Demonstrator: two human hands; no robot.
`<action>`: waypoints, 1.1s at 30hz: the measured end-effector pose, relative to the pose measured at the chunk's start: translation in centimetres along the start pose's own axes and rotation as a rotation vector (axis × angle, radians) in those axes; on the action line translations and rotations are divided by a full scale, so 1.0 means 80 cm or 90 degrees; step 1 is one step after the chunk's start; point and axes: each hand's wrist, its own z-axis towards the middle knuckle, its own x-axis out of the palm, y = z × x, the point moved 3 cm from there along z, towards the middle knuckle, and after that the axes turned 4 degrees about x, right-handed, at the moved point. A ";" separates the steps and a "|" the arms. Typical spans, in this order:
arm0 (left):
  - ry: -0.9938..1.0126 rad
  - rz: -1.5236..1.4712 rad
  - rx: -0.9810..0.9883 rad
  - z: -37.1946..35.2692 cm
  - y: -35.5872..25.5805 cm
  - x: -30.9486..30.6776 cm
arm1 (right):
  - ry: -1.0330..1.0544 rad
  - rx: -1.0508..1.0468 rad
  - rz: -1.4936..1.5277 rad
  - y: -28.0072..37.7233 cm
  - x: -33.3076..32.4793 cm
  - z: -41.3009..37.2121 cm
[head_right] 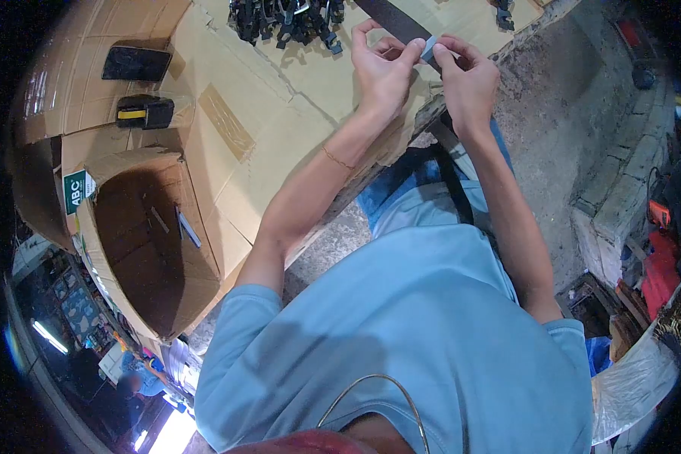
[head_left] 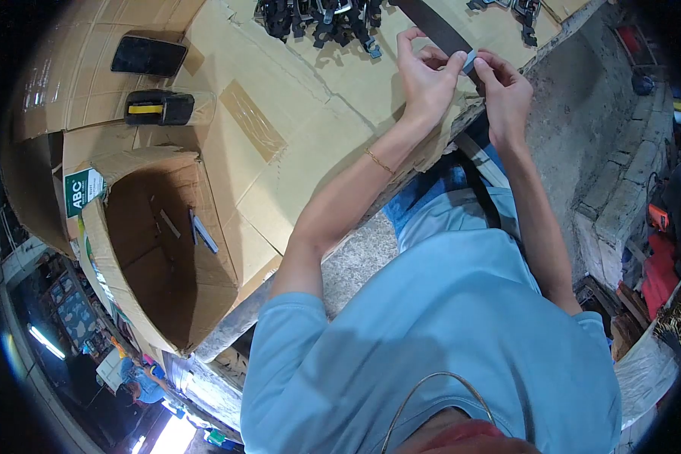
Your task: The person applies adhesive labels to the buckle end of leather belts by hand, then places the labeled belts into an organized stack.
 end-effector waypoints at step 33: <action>0.024 0.001 0.005 0.001 -0.004 -0.001 | 0.263 -0.008 -0.094 0.026 -0.017 0.027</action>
